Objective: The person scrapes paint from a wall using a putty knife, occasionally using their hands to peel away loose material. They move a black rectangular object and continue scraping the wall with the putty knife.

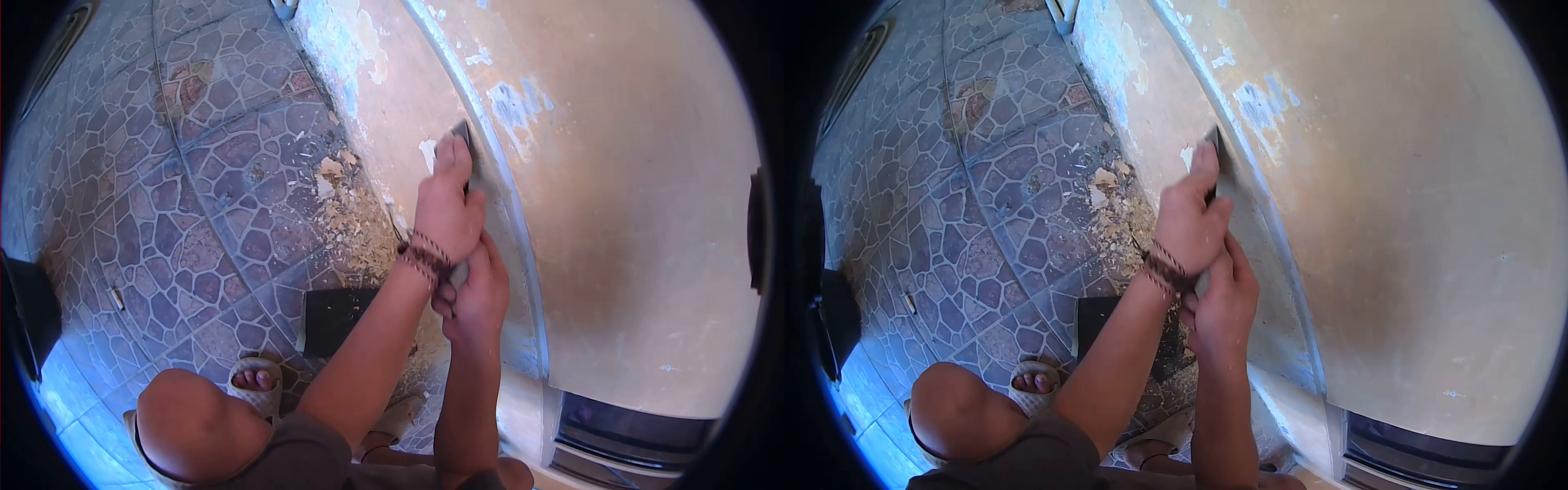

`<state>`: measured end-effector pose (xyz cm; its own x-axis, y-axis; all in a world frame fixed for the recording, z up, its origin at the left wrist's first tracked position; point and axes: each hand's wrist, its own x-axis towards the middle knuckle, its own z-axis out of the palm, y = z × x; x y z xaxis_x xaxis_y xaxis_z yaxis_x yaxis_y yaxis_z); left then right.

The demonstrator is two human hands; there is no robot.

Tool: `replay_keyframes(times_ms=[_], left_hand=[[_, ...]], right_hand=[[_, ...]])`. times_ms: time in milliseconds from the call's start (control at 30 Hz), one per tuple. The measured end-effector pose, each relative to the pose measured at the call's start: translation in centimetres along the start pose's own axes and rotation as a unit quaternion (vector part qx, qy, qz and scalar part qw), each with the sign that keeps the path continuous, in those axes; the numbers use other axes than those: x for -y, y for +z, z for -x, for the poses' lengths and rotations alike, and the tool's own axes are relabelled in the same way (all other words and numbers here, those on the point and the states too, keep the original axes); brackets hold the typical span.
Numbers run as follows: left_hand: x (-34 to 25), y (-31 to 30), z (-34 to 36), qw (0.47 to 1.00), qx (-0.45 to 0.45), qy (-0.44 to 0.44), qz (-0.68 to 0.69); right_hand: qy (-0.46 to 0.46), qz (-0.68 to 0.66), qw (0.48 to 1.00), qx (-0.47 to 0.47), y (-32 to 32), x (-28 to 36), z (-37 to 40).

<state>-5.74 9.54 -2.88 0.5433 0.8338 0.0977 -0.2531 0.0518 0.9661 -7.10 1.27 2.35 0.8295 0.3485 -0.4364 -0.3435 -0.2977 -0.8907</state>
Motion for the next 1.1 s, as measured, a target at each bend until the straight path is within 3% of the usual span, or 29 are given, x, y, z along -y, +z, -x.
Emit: replay_keyframes(times_ms=[200,267,300,500,633,700,800,867,1033,1100], left_hand=[[1.4,2.3,4.6,0.998,0.025,-0.016,-0.046],[1.4,0.9,2.3,0.998,0.02,-0.003,-0.056],[0.7,-0.2,1.3,0.997,0.049,-0.05,-0.04],[1.3,1.5,3.5,0.996,-0.013,0.033,-0.083],[2.1,-0.7,-0.4,1.0,0.021,-0.016,-0.009],[1.9,-1.5,-1.1,0.998,0.025,-0.025,-0.051],[3.4,-0.7,0.5,0.999,0.01,-0.021,-0.035],[5.0,1.3,4.6,0.999,-0.018,-0.028,-0.008],[6.6,7.5,13.7,0.971,-0.065,-0.218,0.076],[6.0,9.1,15.5,0.964,-0.093,-0.239,0.074]], right_hand=[[0.013,-0.013,0.999,-0.028,-2.5,-2.0,2.3],[0.018,-0.012,0.999,-0.026,-0.9,-1.5,1.6],[0.015,-0.02,0.999,-0.026,-0.5,-1.6,1.4],[0.005,0.001,0.999,-0.04,-0.9,-1.8,1.9],[0.009,0.026,0.999,-0.02,1.2,-0.8,-0.3],[0.014,0.012,1.0,-0.003,2.5,-0.9,-1.1],[0.02,0.019,1.0,0.002,0.9,-2.1,-1.1],[0.013,0.113,0.993,-0.016,-2.3,-4.1,-0.3],[0.221,0.213,0.951,0.024,-11.0,-3.4,1.9],[0.219,0.214,0.951,0.038,-12.5,-2.2,2.3]])
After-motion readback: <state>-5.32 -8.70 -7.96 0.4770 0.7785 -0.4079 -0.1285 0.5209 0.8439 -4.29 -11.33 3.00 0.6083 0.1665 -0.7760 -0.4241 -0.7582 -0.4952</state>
